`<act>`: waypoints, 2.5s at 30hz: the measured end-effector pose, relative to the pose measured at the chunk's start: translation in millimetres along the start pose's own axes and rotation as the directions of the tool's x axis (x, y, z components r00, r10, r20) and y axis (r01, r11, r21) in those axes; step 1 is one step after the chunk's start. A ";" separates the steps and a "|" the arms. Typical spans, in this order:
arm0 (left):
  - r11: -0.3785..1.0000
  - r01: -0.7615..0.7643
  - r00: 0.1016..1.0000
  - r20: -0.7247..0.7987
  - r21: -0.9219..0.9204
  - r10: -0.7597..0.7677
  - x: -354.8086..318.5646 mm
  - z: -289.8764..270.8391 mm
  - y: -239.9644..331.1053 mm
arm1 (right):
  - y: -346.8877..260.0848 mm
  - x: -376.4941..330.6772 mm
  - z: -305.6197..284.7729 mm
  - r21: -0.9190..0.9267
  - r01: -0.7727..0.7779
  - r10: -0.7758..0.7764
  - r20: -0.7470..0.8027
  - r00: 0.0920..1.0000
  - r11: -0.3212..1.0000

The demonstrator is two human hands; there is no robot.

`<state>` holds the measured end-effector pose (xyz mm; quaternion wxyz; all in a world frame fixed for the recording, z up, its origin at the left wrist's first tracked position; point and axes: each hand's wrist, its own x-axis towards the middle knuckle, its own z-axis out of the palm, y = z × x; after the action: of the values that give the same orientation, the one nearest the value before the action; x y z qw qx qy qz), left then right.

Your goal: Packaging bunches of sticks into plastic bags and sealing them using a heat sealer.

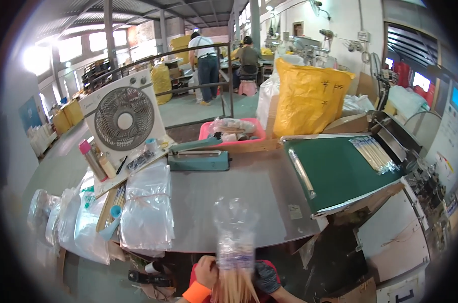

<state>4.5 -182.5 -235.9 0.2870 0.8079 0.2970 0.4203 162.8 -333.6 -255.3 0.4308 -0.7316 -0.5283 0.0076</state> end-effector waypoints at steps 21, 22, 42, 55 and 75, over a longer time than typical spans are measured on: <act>0.951 -0.304 0.946 0.130 0.050 0.296 190.3 -106.7 58.9 | -76.4 238.7 -62.4 -0.052 0.540 -0.537 -0.217 0.815 0.840; 0.951 -0.306 0.947 0.119 0.053 0.298 200.0 -106.0 51.5 | -68.5 245.9 -61.2 -0.054 0.549 -0.547 -0.217 0.809 0.834; 0.705 -0.625 0.777 0.180 0.336 0.603 239.3 -159.4 113.6 | -85.9 290.7 -186.7 -0.593 0.777 -0.858 0.269 0.438 0.210; 0.774 -0.631 0.532 0.693 -0.058 0.486 243.8 -120.9 131.9 | -142.8 299.7 -141.4 0.149 0.683 -0.694 0.267 0.668 0.715; 0.964 -0.260 0.865 0.429 -0.061 0.260 257.3 -126.1 116.9 | -144.6 290.8 -134.8 -0.340 0.748 -0.723 0.225 0.653 0.570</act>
<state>46.3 -46.9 39.1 0.2871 0.9134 0.1139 0.2649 243.3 -180.6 50.8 0.2175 -0.5169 -0.7864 -0.2591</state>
